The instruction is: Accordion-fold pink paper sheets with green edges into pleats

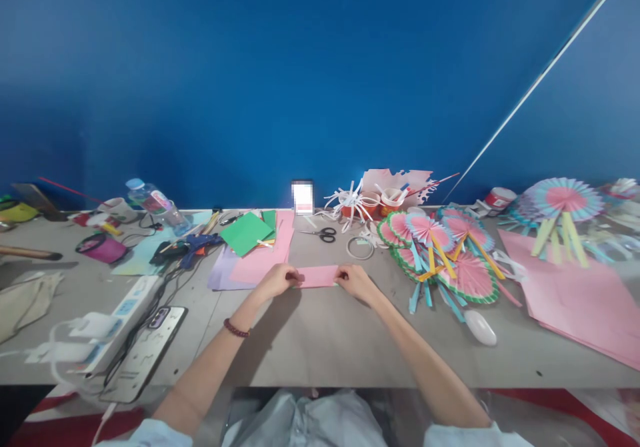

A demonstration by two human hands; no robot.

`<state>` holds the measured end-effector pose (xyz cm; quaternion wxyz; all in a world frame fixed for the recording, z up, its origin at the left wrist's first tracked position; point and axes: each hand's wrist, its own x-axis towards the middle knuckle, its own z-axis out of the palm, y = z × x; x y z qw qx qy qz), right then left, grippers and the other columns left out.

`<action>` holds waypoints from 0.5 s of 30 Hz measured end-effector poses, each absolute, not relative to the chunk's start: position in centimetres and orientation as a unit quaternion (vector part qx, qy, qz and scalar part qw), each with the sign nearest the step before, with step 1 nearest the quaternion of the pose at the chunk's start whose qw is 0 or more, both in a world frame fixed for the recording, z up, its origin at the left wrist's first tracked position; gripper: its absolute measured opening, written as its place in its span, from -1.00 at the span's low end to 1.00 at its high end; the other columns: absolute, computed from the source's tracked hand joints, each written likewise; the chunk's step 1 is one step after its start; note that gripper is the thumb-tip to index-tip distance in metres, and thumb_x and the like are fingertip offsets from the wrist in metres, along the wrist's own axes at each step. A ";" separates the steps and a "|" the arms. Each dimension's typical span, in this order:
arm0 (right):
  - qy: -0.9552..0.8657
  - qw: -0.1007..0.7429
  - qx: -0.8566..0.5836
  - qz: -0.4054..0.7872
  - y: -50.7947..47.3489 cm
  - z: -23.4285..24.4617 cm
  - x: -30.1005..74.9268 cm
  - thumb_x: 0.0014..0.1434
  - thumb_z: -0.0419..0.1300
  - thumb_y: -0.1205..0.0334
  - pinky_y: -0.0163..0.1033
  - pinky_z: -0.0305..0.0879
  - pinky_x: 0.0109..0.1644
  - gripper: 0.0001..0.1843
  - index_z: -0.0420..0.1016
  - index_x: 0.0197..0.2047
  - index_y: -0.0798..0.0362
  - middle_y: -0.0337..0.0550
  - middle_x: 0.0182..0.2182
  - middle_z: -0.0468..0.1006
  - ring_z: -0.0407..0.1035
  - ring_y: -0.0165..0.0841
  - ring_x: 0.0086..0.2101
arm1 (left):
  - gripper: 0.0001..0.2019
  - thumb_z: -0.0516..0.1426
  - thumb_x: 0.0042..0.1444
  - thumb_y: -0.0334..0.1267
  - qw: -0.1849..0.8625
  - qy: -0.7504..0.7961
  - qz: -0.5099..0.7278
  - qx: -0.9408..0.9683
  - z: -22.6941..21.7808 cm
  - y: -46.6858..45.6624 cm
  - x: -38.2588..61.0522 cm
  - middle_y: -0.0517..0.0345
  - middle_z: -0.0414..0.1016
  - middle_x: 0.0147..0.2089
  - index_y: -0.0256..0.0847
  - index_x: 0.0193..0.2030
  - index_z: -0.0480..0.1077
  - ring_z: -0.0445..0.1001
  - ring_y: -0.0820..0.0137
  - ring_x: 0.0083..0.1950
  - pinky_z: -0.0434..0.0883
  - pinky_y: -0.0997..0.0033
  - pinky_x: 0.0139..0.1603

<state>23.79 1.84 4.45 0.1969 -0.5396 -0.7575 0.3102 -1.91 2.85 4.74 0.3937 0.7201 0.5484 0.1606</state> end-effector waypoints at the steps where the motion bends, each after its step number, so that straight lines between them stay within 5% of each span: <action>1: -0.757 0.194 -0.541 0.309 1.9 4.4 23.8 0.00 0.16 0.32 -0.32 0.16 -0.32 -0.84 0.58 -0.41 0.14 -0.13 -0.48 0.56 0.35 -0.37 -0.43 | -0.87 0.24 -0.05 -0.35 0.397 0.549 0.162 0.717 4.5 3.0 -2.0 0.04 0.65 -0.25 -0.27 -0.32 0.58 0.59 0.28 -0.18 0.44 0.40 -0.10; 15: -0.762 0.185 -0.543 0.301 1.9 4.4 23.8 0.01 0.17 0.34 -0.33 0.18 -0.31 -0.84 0.60 -0.40 0.12 -0.16 -0.49 0.56 0.36 -0.39 -0.44 | -0.92 0.24 -0.08 -0.41 0.386 0.546 0.178 0.722 4.2 2.5 -2.0 0.04 0.64 -0.24 -0.27 -0.38 0.54 0.58 0.27 -0.17 0.43 0.37 -0.10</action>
